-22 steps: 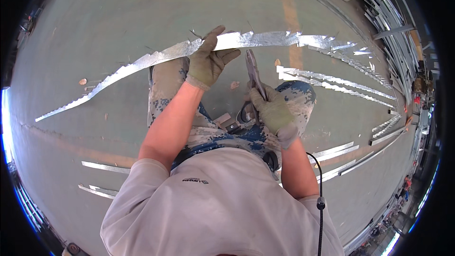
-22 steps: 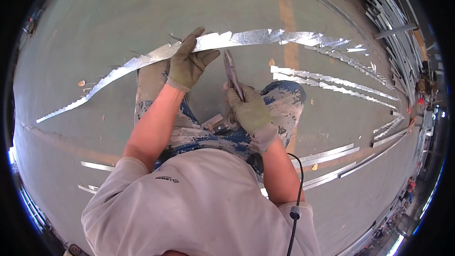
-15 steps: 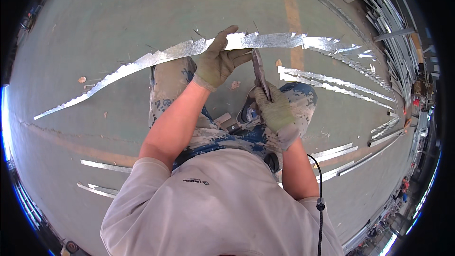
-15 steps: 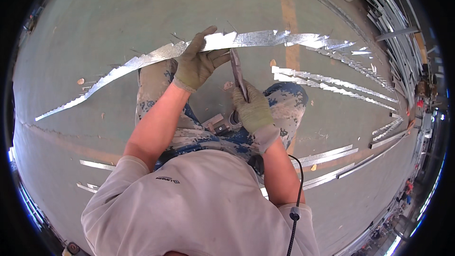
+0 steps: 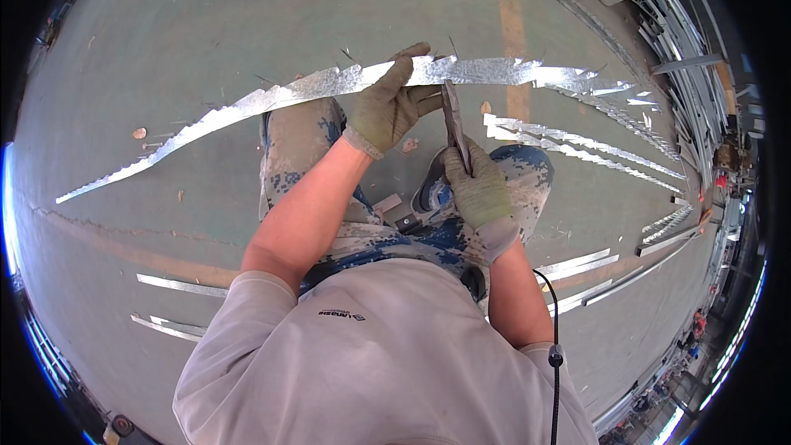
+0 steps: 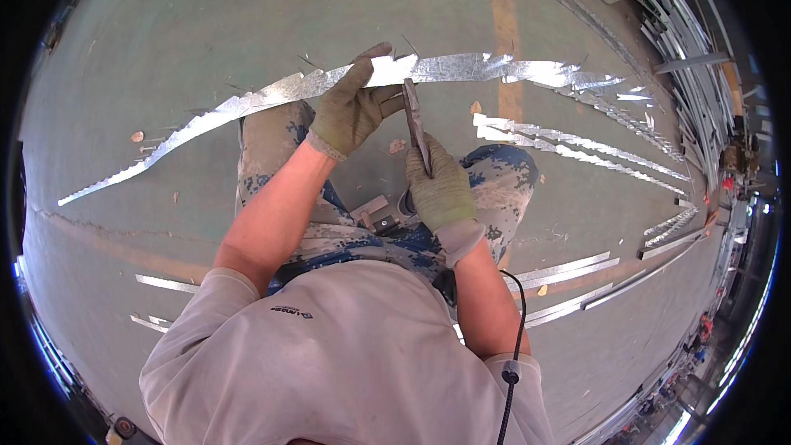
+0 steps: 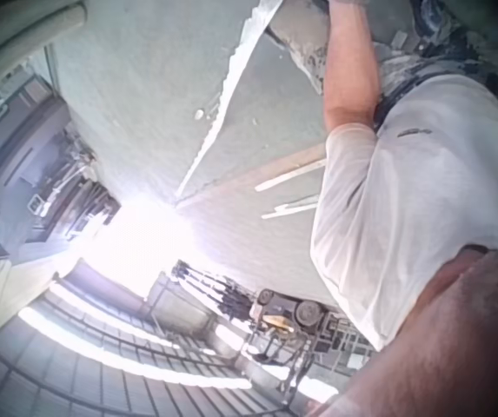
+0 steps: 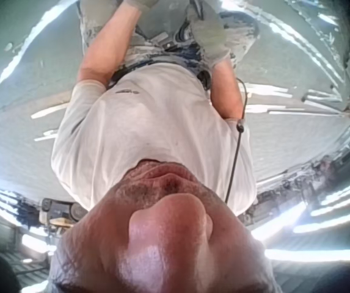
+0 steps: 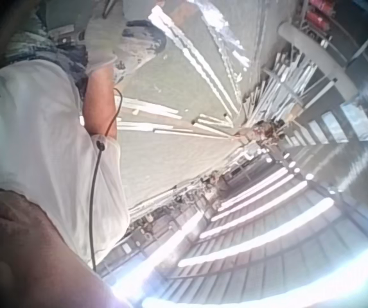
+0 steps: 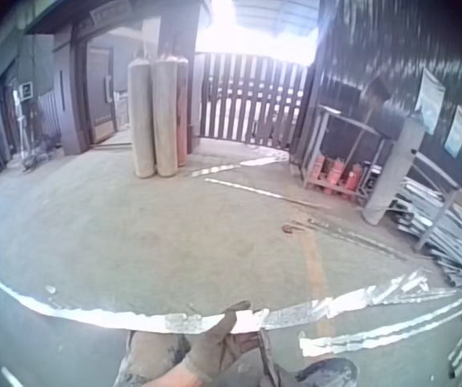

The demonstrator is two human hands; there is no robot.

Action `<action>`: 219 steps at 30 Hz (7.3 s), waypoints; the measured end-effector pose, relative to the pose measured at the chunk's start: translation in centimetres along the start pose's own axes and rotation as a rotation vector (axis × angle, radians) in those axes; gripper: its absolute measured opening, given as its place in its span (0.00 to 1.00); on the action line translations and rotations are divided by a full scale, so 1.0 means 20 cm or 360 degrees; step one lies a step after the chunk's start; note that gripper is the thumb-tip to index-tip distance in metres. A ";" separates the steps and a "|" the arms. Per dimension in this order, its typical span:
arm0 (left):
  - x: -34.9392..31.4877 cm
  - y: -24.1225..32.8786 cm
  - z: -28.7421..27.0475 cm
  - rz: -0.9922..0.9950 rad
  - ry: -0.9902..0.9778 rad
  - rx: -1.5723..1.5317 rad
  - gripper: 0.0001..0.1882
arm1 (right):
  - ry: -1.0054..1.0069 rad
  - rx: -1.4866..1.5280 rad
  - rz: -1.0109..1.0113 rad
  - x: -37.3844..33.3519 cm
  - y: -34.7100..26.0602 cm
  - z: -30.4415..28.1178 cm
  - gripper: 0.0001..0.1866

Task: The person sits on the floor and uses tin snips to cut a long, silver metal strip into smaller pieces. They repeatedly position the snips and cut sections of the strip, accumulating cut pieces on the floor.

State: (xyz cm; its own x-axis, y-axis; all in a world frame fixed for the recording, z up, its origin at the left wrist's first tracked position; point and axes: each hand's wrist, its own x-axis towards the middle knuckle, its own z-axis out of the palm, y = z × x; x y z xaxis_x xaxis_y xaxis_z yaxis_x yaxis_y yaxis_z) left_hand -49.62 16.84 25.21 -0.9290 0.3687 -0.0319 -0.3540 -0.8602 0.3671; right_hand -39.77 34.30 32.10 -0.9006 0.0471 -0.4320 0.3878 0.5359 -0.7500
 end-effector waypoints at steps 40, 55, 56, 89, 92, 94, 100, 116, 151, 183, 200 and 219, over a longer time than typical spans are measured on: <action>0.03 -0.03 0.03 -0.0061 0.0129 -0.0107 0.23 | -0.1183 0.1902 0.0209 0.09 0.20 -0.05 0.22; 0.02 -0.01 0.05 0.0012 -0.0001 -0.0074 0.23 | -0.0363 0.0872 0.0182 0.00 0.07 -0.06 0.21; 0.02 -0.01 0.05 0.0007 0.0004 -0.0082 0.23 | -0.0337 0.0924 0.0173 0.00 0.08 -0.04 0.20; 0.05 -0.06 -0.05 -0.0038 0.0171 -0.0076 0.22 | -0.0212 0.0990 0.0441 0.07 0.03 -0.01 0.13; 0.06 -0.09 -0.09 -0.0067 0.0197 -0.0094 0.21 | -0.0121 0.0780 0.0438 0.12 0.07 0.03 0.12; 0.07 -0.11 -0.11 -0.0073 0.0195 -0.0075 0.20 | -0.0002 0.0613 0.0344 0.16 0.19 0.08 0.13; 0.09 -0.13 -0.12 -0.0093 0.0320 -0.0016 0.18 | 0.0481 -0.0543 0.0075 0.25 0.24 0.14 0.16; 0.19 -0.24 -0.18 -0.0167 0.0683 0.0224 0.17 | 0.0148 -0.1223 0.0496 0.28 0.03 0.10 0.24; 0.13 -0.11 -0.14 -0.0066 0.0234 0.0266 0.22 | 0.0338 -0.0729 0.0287 0.14 0.01 0.03 0.38; 0.01 -0.05 0.22 0.0218 0.0334 0.0050 0.21 | 0.1057 -0.0549 -0.0282 0.16 0.16 -0.28 0.27; 0.09 -0.09 0.02 -0.0123 0.0257 -0.0023 0.30 | 0.0609 -0.0592 0.0092 0.14 0.32 -0.27 0.22; 0.11 -0.11 -0.03 -0.0105 0.0203 -0.0018 0.33 | -0.0198 0.0117 0.0038 0.14 0.14 0.04 0.21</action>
State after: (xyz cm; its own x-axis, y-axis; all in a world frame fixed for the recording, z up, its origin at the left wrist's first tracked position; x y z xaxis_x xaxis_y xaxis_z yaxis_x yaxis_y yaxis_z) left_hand -50.86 19.33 23.84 -0.9096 0.3773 -0.1739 -0.4152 -0.8397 0.3501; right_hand -41.08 35.29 28.44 -0.8614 -0.0482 -0.5057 0.4264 0.4725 -0.7713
